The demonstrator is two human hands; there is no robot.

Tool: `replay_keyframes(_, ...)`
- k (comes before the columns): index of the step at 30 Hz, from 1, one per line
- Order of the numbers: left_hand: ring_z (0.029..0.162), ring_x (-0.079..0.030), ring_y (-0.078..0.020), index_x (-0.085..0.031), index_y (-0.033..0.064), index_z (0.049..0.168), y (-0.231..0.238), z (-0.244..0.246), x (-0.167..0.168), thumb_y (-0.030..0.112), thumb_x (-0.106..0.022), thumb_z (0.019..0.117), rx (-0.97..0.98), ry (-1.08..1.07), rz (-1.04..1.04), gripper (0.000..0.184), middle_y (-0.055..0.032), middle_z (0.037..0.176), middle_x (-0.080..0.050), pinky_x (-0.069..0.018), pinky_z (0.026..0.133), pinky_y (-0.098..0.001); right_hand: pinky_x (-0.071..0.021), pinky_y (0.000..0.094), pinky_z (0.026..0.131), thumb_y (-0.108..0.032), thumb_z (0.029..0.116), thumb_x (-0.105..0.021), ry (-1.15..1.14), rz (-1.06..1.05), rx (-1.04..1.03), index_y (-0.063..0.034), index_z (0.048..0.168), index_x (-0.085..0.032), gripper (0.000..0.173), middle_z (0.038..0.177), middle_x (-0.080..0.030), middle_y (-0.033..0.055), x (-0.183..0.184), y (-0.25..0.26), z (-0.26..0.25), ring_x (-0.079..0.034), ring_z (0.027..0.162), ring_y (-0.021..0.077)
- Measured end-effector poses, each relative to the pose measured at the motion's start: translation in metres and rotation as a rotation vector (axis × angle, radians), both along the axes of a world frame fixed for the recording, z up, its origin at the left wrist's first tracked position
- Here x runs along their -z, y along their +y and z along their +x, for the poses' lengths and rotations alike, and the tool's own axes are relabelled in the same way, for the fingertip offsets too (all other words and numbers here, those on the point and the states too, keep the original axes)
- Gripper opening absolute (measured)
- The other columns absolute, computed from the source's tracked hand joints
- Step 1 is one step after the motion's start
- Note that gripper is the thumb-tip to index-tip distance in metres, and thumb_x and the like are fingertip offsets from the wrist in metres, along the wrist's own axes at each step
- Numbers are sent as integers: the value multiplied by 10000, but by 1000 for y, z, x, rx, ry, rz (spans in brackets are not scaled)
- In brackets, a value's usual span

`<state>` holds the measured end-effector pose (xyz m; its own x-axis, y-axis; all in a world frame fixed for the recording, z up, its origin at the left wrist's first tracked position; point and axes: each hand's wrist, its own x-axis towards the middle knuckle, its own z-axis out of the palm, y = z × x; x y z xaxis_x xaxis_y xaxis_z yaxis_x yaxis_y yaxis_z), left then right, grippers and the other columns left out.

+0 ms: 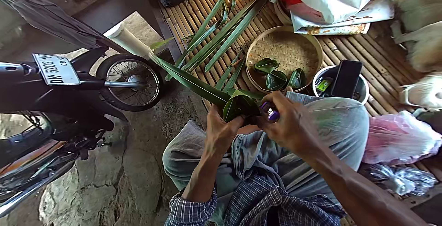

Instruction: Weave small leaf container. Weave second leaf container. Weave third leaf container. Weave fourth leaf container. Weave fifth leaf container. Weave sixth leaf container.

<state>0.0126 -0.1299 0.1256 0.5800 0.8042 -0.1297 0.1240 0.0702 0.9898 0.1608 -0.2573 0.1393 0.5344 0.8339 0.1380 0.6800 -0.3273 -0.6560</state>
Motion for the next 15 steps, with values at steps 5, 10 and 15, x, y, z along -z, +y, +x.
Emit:
replay_keyframes(5,880,-732,-103,-612,131,1191,-8,3,-3,90,-825,745,0,149,287,496,14,980,-739,-651,757,-326,-520,464,532,-238,797,-769,-102,-65,54,-126,1125,-650,366,763,-670,31,5,2,-14,-667,647,236)
replay_keyframes(10,879,-728,-87,-603,156,1210,-6,5,-6,117,-817,744,16,183,347,514,41,1000,-731,-653,750,-326,-477,435,479,-220,801,-718,-197,-5,76,-111,1099,-681,319,671,-637,22,10,3,-16,-636,568,221)
replay_keyframes(15,949,-717,-91,-619,162,1224,-6,3,-4,123,-826,740,90,172,287,528,32,1058,-720,-649,809,-340,-506,396,513,-197,861,-672,-64,77,110,-139,1046,-714,199,735,-670,0,11,6,-8,-642,612,155)
